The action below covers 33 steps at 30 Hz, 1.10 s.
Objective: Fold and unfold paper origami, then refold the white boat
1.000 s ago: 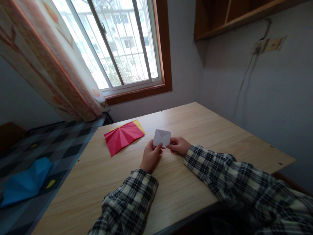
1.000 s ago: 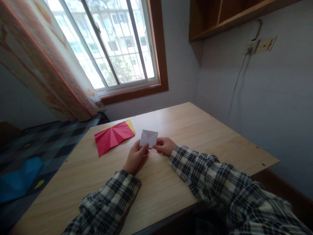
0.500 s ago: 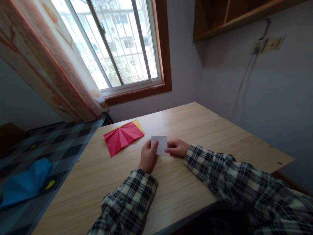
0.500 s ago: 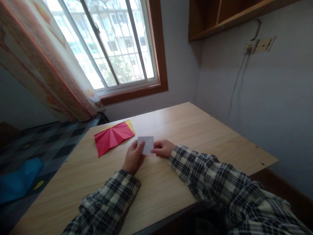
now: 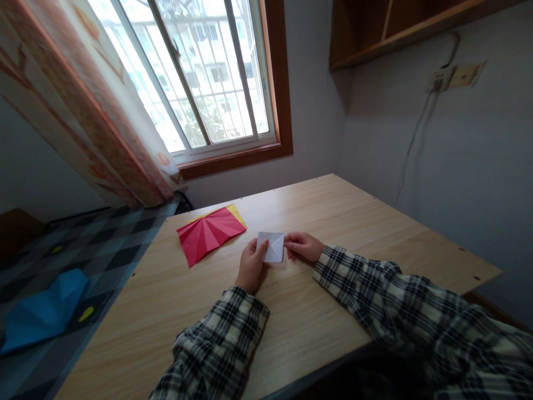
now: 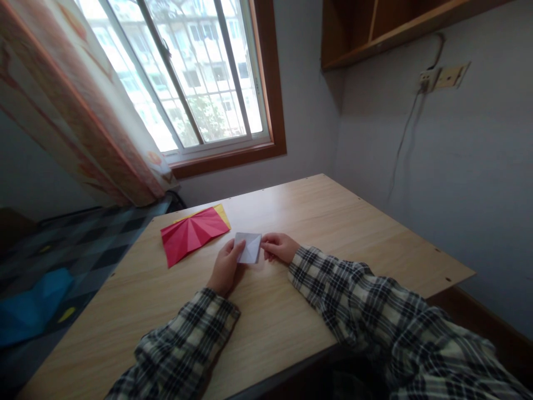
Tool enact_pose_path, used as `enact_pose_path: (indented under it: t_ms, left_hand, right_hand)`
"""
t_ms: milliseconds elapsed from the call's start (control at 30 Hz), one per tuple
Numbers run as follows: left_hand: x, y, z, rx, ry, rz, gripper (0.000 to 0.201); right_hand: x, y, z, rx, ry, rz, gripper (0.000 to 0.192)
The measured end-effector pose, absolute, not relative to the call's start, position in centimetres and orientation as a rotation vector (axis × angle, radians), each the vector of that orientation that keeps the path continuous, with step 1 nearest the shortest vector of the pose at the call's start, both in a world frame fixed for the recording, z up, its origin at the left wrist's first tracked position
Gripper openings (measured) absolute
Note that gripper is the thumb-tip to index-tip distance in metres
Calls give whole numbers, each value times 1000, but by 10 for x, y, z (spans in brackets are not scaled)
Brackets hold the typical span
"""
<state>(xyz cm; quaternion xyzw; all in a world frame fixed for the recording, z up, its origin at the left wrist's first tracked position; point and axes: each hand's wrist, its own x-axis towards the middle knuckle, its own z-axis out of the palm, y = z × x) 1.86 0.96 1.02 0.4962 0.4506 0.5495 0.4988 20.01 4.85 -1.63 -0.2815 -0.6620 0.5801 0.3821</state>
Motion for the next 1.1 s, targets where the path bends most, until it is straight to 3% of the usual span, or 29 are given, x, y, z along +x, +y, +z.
enact_pose_path:
  t_ms: [133,300,433,533,833,1100]
  left_hand:
    - [20,8,13,1221,1099,1305,39]
    - [21,6,15,1253,1118,1291,36]
    - [22,6,16,1291,1117,1291,35]
    - [22,5,17,1319,1122,1276,33]
    - [19,9,8,1319,1082,1244,33]
    - [19,10,8,1349,1104,1220,35]
  right_hand:
    - [199,45,-15,-758,-1655,1433,33]
    - [198,37,-9,-822,-1698,1067,54]
    - [198,34,-5,-776,-1832,893,29]
    - [199,35,-4,-747,-1905,892,18]
    - [202,39,-5,-778,-1903,968,14]
    - [202,38,-4,-781,-1864,1035,33]
